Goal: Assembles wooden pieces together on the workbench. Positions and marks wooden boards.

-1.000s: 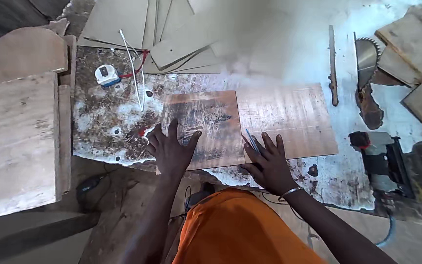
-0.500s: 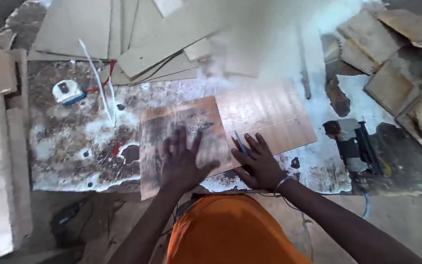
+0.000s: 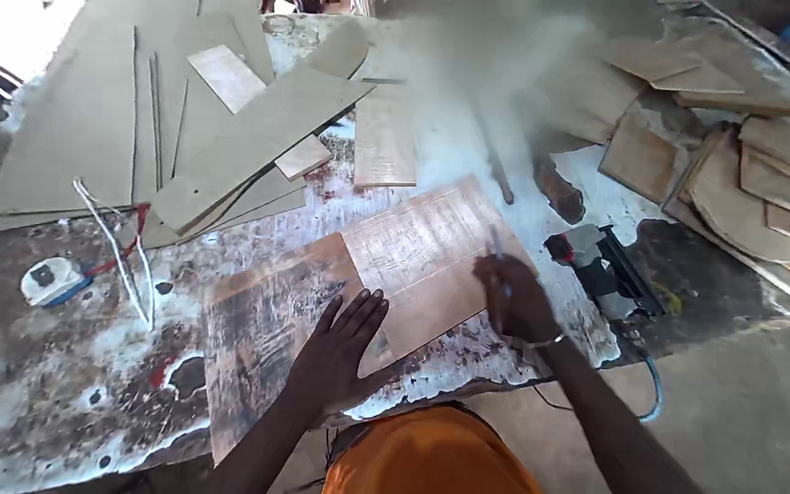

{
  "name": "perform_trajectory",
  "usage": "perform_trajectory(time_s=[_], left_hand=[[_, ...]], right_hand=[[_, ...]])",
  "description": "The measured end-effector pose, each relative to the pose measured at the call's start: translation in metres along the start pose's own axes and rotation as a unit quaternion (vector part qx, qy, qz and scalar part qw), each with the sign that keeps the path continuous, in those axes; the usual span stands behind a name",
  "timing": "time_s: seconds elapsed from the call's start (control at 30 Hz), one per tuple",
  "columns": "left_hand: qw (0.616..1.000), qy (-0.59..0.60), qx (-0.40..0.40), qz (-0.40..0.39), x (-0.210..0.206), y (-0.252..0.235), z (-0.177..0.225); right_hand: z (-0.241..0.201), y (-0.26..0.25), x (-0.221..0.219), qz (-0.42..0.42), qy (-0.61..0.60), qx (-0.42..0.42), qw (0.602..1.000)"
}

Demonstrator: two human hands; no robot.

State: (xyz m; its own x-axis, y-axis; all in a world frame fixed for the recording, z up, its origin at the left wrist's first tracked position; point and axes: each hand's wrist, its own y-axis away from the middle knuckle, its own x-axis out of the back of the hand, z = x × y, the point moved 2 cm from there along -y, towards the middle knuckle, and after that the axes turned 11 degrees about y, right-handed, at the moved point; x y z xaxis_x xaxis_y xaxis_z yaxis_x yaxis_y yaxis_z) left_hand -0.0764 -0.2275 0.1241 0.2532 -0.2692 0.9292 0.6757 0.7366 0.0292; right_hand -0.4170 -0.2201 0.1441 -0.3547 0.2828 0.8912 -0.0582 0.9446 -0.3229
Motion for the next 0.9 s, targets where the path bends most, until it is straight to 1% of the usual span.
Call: perform_trajectory(time_s=[0.07,0.13,0.2,0.27,0.33,0.4,0.47,0.53,0.63,0.73,0.8,0.9], left_hand=[[1.000,0.004,0.003,0.010,0.001,0.001,0.001],[1.000,0.001,0.000,0.024,0.000,0.001,0.002],[0.999,0.001,-0.005,0.044,-0.002,0.003,0.001],[0.998,0.001,-0.008,0.055,-0.005,0.001,0.002],[0.999,-0.001,0.004,0.044,-0.006,-0.001,0.005],[0.999,0.007,0.022,0.026,-0.005,0.002,0.004],[0.999,0.015,0.026,0.027,-0.005,0.001,0.003],[0.998,0.029,0.012,0.051,-0.008,0.002,0.003],[0.996,0.046,0.012,0.071,-0.011,-0.001,0.006],[0.995,0.073,0.017,0.074,-0.011,-0.001,0.008],[0.994,0.079,0.016,0.068,-0.010,-0.001,0.007],[0.992,0.097,0.012,0.080,-0.012,-0.001,0.006]], right_hand=[[0.044,-0.027,0.022,-0.023,0.093,-0.014,0.995],[0.075,-0.052,0.037,-0.088,0.143,-0.003,0.986],[0.093,-0.071,0.040,-0.131,0.162,0.012,0.978],[0.101,-0.068,0.052,-0.125,0.136,-0.013,0.983],[0.093,-0.041,0.076,-0.079,0.116,-0.079,0.987],[0.087,-0.001,0.083,-0.037,0.110,-0.166,0.979],[0.096,0.038,0.079,-0.042,0.114,-0.241,0.963],[0.104,0.057,0.069,-0.058,0.143,-0.280,0.948],[0.110,0.046,0.071,-0.070,0.149,-0.352,0.921],[0.107,0.033,0.083,-0.131,0.141,-0.414,0.890],[0.086,0.034,0.101,-0.164,0.101,-0.435,0.880],[0.027,0.053,0.132,-0.163,0.008,-0.428,0.889]])
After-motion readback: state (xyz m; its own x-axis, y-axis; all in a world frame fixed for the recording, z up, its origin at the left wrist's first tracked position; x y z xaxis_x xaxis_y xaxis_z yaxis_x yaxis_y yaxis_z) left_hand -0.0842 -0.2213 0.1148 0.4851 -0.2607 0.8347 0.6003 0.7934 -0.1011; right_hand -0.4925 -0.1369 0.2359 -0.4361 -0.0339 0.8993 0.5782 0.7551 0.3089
